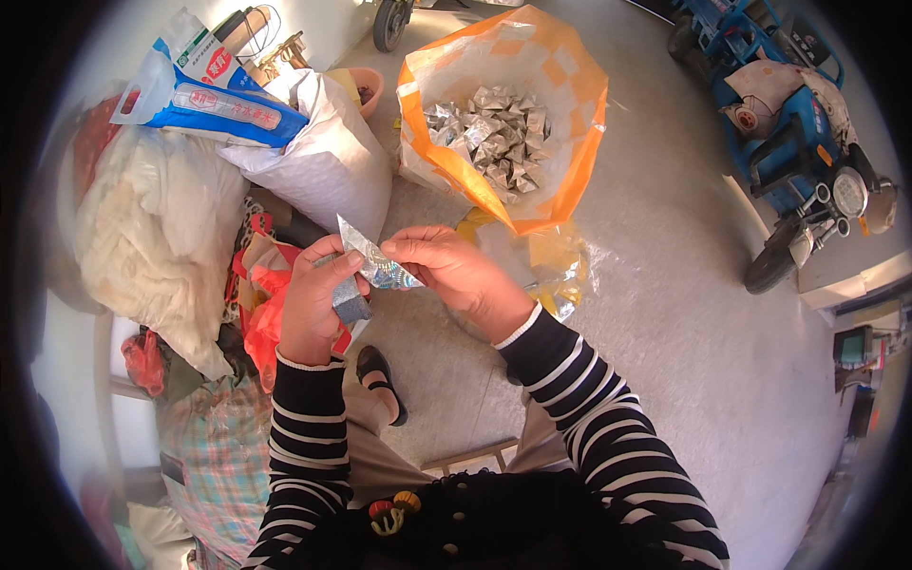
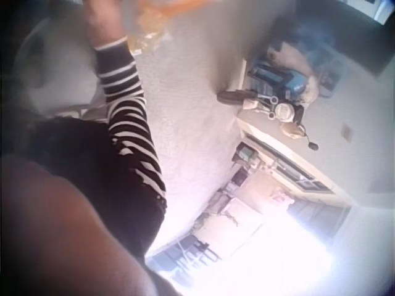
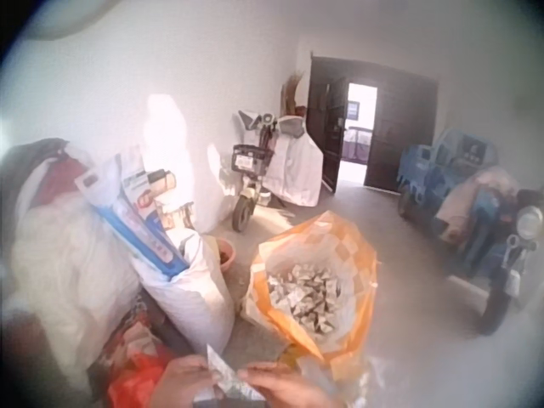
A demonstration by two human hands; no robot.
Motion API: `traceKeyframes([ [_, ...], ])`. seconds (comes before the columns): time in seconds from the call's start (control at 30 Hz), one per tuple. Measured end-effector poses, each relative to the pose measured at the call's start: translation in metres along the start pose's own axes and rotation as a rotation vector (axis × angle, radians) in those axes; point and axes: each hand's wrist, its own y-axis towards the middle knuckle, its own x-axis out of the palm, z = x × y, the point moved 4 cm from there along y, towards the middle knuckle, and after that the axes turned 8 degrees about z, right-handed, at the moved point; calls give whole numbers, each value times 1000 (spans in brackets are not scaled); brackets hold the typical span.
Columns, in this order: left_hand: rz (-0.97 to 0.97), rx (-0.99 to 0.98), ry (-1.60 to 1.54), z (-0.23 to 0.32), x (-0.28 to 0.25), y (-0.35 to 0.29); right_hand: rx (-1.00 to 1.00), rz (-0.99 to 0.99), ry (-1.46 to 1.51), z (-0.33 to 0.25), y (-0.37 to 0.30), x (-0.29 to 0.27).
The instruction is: The person repeatedly folds small rectangular pieces of aluminum foil into compact shapes by hand and places them into an open orange plastic bag. The hands fold each piece multiple times before dropping it into the bag.
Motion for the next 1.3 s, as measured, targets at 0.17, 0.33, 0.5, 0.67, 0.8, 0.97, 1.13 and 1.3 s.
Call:
traceKeyframes([
  [0.17,-70,12,-3,2,2,-2,29,-44,111,1,-3,7],
  [0.33,-61,-19,-30,0,4,-3,-127,79,-195,-8,-5,7],
  [0.5,-89,-47,-71,0,10,-5,-216,-2,-190,-18,-12,13],
  [0.67,-363,-91,-319,1,19,-9,-10,-95,1,-9,-12,10],
  [0.8,-323,-97,-259,-3,9,-12,-15,-144,-52,-5,-14,7],
  [0.97,-265,-3,-498,-1,-3,-4,39,-261,327,-10,-17,9],
  [1.13,-336,26,-578,0,-8,3,-212,-143,43,-16,-14,5],
  [1.3,-286,35,-568,-4,-6,1,-154,-67,64,-11,-14,5],
])
